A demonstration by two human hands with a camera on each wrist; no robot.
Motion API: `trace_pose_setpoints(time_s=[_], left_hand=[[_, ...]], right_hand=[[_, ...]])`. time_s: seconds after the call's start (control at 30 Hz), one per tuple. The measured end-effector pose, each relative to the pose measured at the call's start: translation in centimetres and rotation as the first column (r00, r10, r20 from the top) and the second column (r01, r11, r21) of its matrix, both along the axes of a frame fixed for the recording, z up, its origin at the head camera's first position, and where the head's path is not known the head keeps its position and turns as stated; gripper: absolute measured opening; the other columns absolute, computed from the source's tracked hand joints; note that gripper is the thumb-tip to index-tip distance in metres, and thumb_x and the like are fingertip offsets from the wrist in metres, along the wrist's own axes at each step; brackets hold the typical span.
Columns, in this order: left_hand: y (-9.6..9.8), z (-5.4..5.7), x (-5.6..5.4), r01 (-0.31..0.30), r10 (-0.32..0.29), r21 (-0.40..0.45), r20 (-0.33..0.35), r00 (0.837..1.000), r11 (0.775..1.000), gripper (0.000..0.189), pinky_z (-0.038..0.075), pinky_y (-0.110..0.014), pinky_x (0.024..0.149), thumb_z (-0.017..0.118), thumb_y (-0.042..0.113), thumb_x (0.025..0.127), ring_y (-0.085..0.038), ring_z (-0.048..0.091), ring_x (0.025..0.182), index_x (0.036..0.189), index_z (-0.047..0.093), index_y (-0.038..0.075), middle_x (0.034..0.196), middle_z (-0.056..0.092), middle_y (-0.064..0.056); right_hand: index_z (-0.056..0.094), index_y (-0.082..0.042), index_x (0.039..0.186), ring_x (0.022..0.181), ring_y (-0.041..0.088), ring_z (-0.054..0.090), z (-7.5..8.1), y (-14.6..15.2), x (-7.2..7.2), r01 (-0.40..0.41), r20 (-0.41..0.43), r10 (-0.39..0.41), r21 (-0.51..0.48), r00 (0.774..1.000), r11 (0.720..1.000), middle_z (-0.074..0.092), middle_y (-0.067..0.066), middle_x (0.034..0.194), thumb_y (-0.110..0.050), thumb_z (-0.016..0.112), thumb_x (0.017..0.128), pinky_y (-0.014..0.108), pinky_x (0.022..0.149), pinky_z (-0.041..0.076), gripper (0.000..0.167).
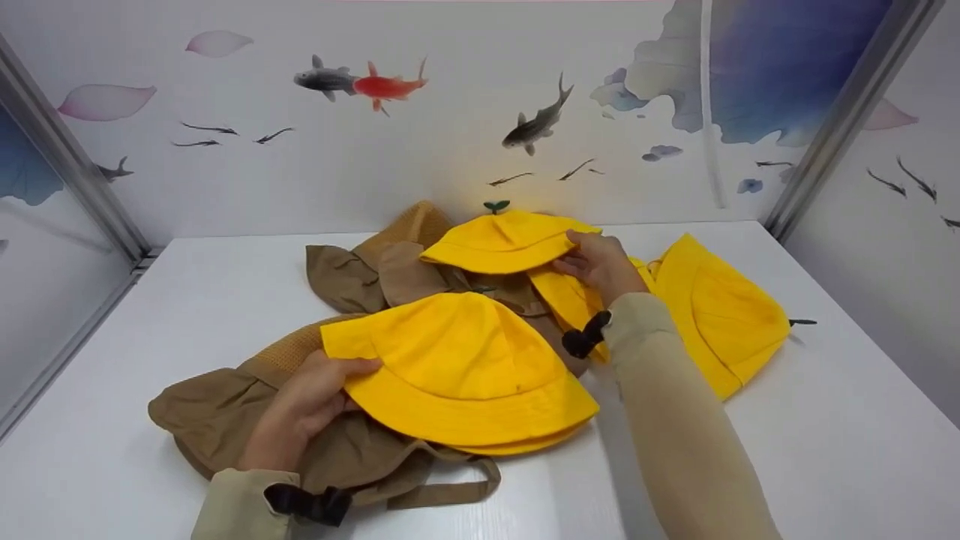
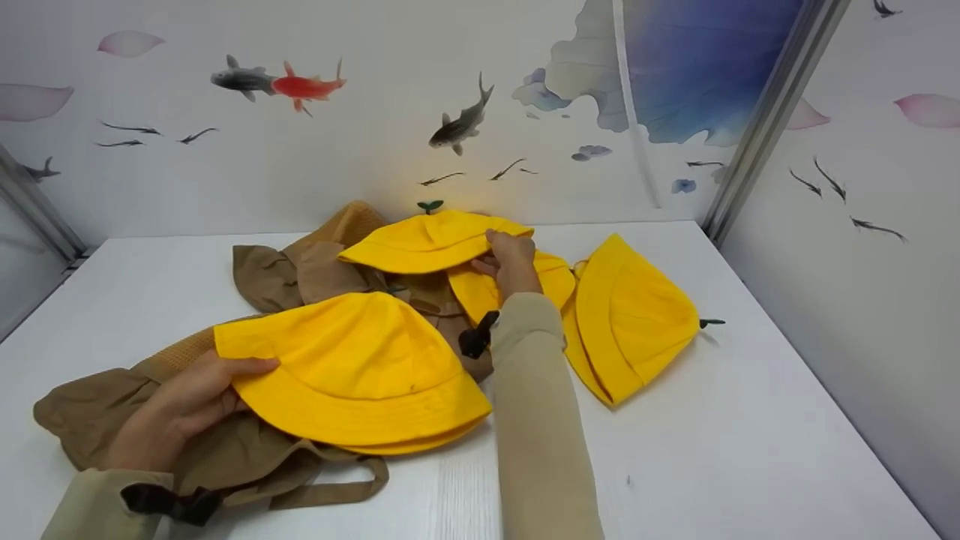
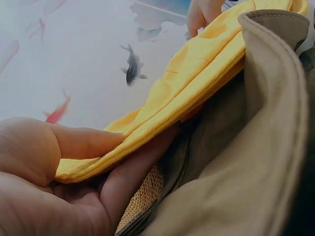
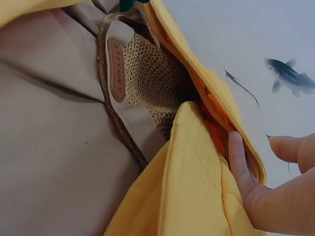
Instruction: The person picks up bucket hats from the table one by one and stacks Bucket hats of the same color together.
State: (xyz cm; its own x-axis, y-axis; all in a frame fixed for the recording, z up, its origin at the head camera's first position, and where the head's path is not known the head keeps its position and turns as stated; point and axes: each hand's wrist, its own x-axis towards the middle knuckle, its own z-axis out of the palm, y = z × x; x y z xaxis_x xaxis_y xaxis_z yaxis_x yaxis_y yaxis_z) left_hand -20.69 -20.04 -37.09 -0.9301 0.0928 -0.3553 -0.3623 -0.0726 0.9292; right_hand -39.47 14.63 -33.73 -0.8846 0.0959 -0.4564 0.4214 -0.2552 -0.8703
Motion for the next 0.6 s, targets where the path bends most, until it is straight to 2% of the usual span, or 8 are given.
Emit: trace_pose_setpoints(time_s=[0.07,0.2,0.37,0.6], left_hand=[[0.1,-0.1,0.0,0.006,-0.006,0.007,-0.002,1.0,1.0,0.048,0.06,-0.038,0.087,0.062,0.008,0.096,-0.019,0.07,0.097,0.137,0.039,-0.004,0.114,0.061,-0.011],[0.3,-0.1,-0.1,0.007,-0.007,0.013,-0.004,1.0,1.0,0.05,0.06,-0.038,0.087,0.063,0.008,0.096,-0.019,0.07,0.097,0.138,0.039,-0.004,0.115,0.06,-0.012],[0.3,-0.2,-0.2,0.02,-0.02,0.003,-0.019,1.0,1.0,0.048,0.061,-0.035,0.085,0.062,0.008,0.096,-0.017,0.07,0.095,0.136,0.039,-0.005,0.112,0.06,-0.01],[0.0,-0.3,0.1,0.019,-0.019,0.0,-0.017,1.0,1.0,0.048,0.06,-0.034,0.086,0.062,0.009,0.097,-0.017,0.069,0.096,0.137,0.039,-0.004,0.113,0.06,-0.009]], right_hand=[[0.043,-0.01,0.146,0.091,0.018,0.062,0.2,-0.2,-0.2,0.004,0.007,-0.005,0.063,1.0,0.998,0.058,0.006,0.109,-0.02,0.054,0.103,0.026,0.093,0.057,0.045],[0.047,-0.009,0.14,0.083,0.017,0.062,0.6,-0.3,-0.3,-0.003,0.007,0.002,0.11,1.0,0.994,0.059,0.005,0.104,-0.016,0.057,0.102,0.022,0.078,0.059,0.04],[0.048,-0.009,0.13,0.074,0.016,0.06,0.9,-0.2,-0.3,-0.027,0.032,0.025,0.035,0.999,0.999,0.056,0.006,0.101,-0.014,0.056,0.1,0.02,0.064,0.058,0.032],[0.049,-0.011,0.12,0.071,0.02,0.068,1.7,-0.1,0.4,-0.067,0.079,0.07,-0.031,0.994,0.997,0.06,0.009,0.105,-0.01,0.059,0.097,0.025,0.065,0.061,0.026]])
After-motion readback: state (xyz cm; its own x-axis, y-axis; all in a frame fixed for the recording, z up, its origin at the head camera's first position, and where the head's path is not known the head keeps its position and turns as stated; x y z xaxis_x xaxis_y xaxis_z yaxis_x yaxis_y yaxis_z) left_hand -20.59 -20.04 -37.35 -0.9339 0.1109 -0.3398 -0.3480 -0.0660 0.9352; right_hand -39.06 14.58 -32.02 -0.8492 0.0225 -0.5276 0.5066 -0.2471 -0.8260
